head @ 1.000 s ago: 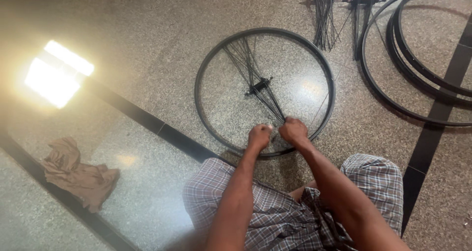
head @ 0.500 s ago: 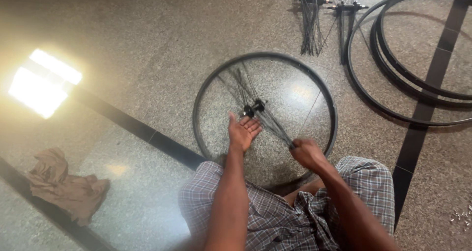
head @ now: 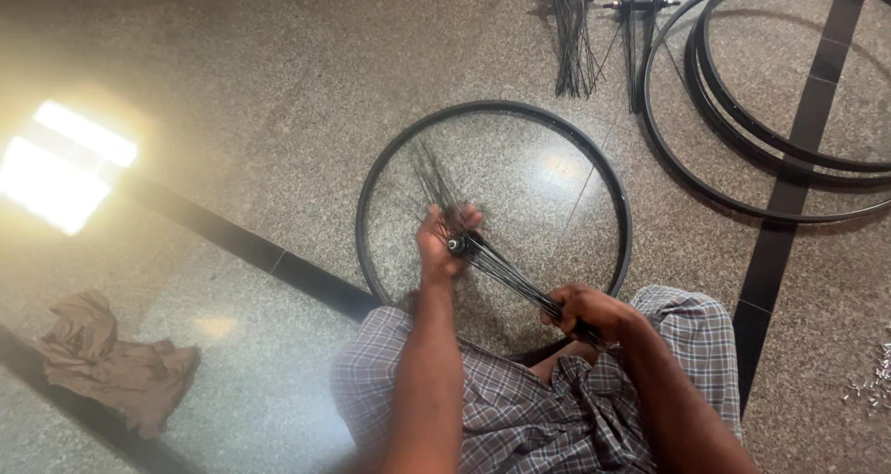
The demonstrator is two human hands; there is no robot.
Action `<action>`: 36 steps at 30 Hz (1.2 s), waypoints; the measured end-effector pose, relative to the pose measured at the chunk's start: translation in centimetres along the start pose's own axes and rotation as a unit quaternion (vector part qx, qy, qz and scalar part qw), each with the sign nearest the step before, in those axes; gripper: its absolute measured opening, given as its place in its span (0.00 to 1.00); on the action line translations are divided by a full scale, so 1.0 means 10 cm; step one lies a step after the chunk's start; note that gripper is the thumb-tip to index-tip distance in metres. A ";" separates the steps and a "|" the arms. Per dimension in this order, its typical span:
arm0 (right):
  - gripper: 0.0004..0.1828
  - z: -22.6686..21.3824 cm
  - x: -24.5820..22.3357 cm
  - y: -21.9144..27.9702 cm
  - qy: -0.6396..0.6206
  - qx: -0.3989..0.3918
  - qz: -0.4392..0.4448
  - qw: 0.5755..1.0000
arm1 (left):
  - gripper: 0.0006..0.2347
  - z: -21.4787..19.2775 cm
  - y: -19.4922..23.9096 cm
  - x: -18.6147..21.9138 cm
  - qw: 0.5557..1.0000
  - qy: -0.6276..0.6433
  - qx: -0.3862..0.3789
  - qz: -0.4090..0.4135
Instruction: The person inserts bicycle spokes into a hub, then attaches the hub to a rim and begins threading the spokes through the rim holes. The person works on the floor with multiple wheel rims and spoke bundles nearby.
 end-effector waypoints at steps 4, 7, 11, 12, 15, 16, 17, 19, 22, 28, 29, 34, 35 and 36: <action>0.17 -0.10 0.08 0.02 -0.103 -0.030 -0.010 0.994 | 0.15 -0.02 0.02 0.05 0.996 0.015 -0.024 0.079; 0.18 -0.12 0.02 -0.01 0.013 -0.007 0.011 1.000 | 0.05 -0.13 -0.16 0.02 0.990 0.051 0.059 0.117; 0.12 -0.11 -0.19 -0.12 0.418 0.112 0.083 0.898 | 0.06 -0.23 -0.33 -0.08 0.982 0.055 0.091 0.157; 0.12 -0.13 -0.26 -0.15 0.471 0.141 0.097 0.865 | 0.05 -0.21 -0.37 -0.13 0.978 0.049 0.107 0.174; 0.12 -0.32 -0.39 -0.20 0.523 0.217 0.129 0.814 | 0.04 -0.07 -0.46 -0.24 0.968 0.010 0.150 0.199; 0.12 -0.42 -0.42 -0.21 0.495 0.243 0.098 0.828 | 0.04 -0.02 -0.46 -0.29 0.966 -0.007 0.164 0.202; 0.12 -0.54 -0.46 -0.22 0.466 0.269 0.066 0.840 | 0.04 0.05 -0.48 -0.30 0.969 -0.003 0.135 0.207; 0.12 -0.71 -0.46 -0.30 0.461 0.308 0.022 0.832 | 0.06 0.15 -0.51 -0.32 0.973 0.004 0.077 0.215; 0.13 -0.83 -0.36 -0.50 0.515 0.332 0.001 0.790 | 0.08 0.09 -0.54 -0.28 0.971 0.010 0.078 0.227; 0.12 -0.80 -0.23 -0.91 0.621 0.390 -0.141 0.665 | 0.09 -0.35 -0.62 -0.16 0.961 0.046 0.158 0.221; 0.14 -0.77 -0.26 -0.96 0.634 0.400 -0.180 0.637 | 0.09 -0.39 -0.64 -0.16 0.959 0.049 0.164 0.226; 0.16 -0.36 -0.46 -1.15 0.610 0.368 -0.379 0.590 | 0.12 -0.49 -0.71 -0.20 0.951 0.048 0.173 0.253; 0.15 -0.23 -0.50 -1.20 0.582 0.356 -0.428 0.593 | 0.12 -0.50 -0.72 -0.20 0.951 0.050 0.177 0.248; 0.14 -0.12 -0.53 -1.22 0.582 0.348 -0.444 0.586 | 0.12 -0.51 -0.73 -0.21 0.951 0.051 0.181 0.244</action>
Point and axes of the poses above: each hand's wrist, its own y-axis away from the middle knuckle, its own z-axis out of the palm, x = y × z, the point moved 2 cm from there along -y, towards the middle knuckle, and after that the axes turned 11 degrees about -z, right-handed, at the moved point
